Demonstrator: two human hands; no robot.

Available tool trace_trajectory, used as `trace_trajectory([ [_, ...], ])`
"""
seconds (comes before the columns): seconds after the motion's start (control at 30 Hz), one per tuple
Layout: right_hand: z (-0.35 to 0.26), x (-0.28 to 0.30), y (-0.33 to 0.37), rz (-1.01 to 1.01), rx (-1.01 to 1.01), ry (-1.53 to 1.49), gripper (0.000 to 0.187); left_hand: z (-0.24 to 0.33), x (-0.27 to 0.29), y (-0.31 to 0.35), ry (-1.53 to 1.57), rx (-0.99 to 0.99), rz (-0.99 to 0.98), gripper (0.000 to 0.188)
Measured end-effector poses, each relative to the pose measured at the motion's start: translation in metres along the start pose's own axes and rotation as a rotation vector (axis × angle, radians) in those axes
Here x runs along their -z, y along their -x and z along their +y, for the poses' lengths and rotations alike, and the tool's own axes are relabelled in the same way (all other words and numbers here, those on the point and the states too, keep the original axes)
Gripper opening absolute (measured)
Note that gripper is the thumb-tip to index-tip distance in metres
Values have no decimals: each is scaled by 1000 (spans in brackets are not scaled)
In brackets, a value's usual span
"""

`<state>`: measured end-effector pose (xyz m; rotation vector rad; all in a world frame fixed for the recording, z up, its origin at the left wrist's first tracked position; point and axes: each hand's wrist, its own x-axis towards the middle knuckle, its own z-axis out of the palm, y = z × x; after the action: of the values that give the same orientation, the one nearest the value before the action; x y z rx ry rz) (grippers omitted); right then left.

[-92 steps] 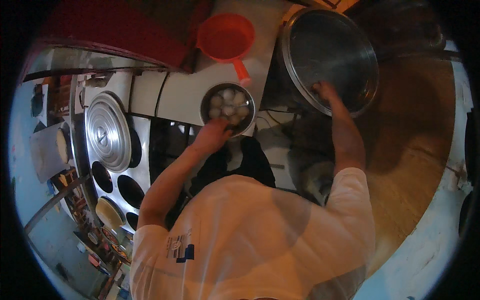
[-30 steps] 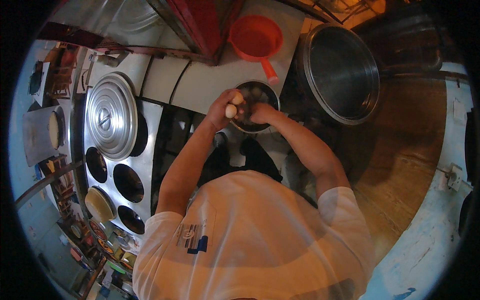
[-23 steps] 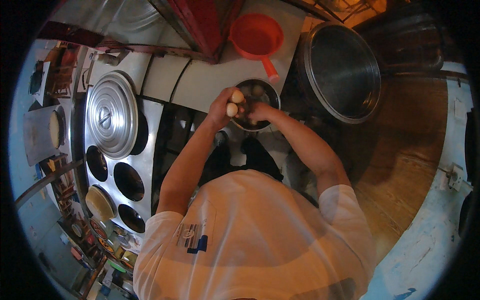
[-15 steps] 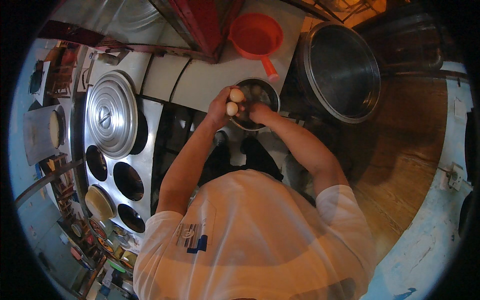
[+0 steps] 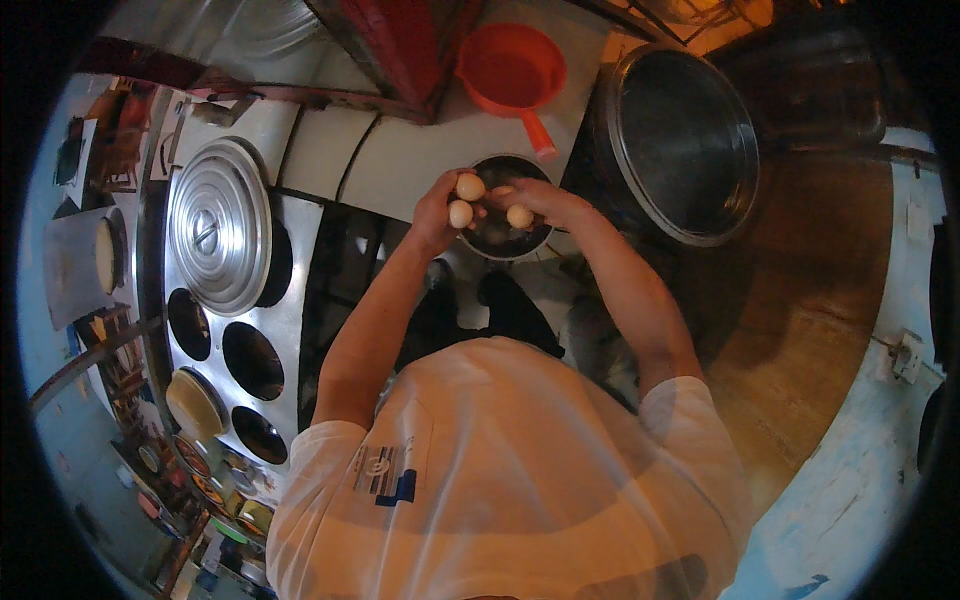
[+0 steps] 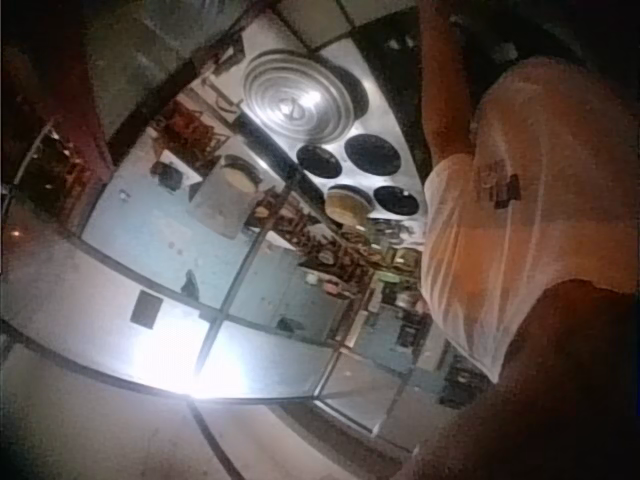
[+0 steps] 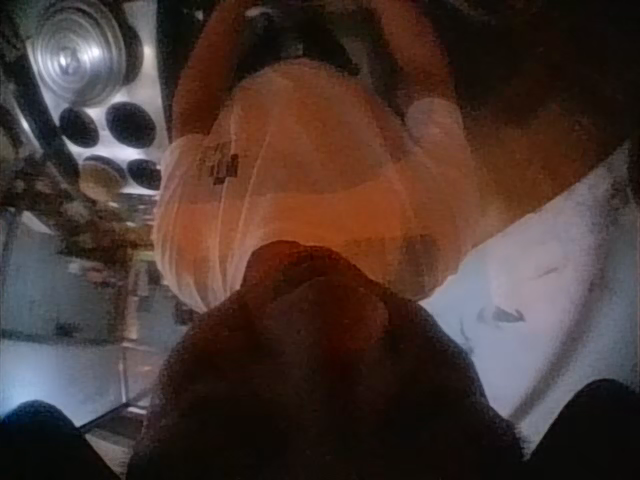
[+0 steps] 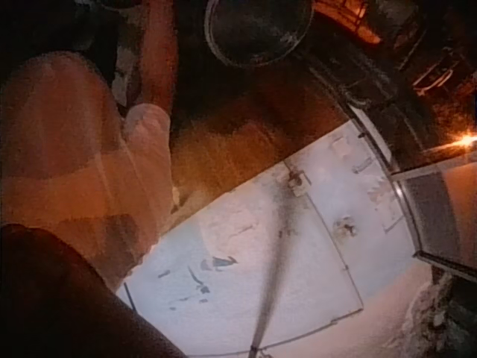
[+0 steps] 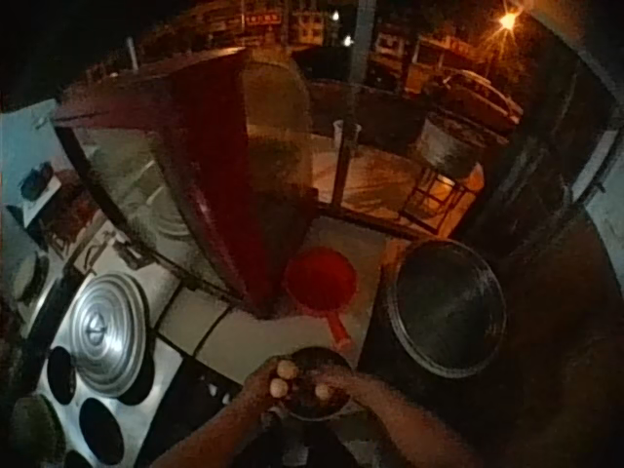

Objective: The person cracks eggs into a small metal bowl, then moves to the sink area, fills a yellow basin with water, and places a wooden board on the counter. The person also handles a cloth and a pot lid.

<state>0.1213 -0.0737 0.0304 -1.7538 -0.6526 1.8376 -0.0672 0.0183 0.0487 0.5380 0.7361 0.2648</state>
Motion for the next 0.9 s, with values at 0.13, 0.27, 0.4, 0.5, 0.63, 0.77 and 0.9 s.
trace_trajectory([
  [0.13, 4, 9, 21, -189, -57, -745, 43, 2, 0, 0, 36, 1, 1, 33],
  [0.27, 15, 12, 25, -379, 50, -1049, 39, 6, -3, 1, 54, 30, -27, 32],
  [0.4, 21, 23, 35, -455, 153, -1189, 41, 9, -6, 2, 62, 91, -51, 31],
  [0.5, 23, 51, 59, -312, 283, -1140, 40, 6, -10, 0, -15, 124, -103, 30],
  [0.63, 36, 115, 97, 137, 423, -1008, 40, -7, -16, -16, -578, 56, -138, 36],
  [0.77, 76, 187, 100, 610, 305, -733, 40, -26, -21, -40, -1212, -147, -201, 42],
  [0.9, 134, 243, 65, 731, 66, -293, 38, -45, -23, -58, -1615, -158, -194, 39],
])
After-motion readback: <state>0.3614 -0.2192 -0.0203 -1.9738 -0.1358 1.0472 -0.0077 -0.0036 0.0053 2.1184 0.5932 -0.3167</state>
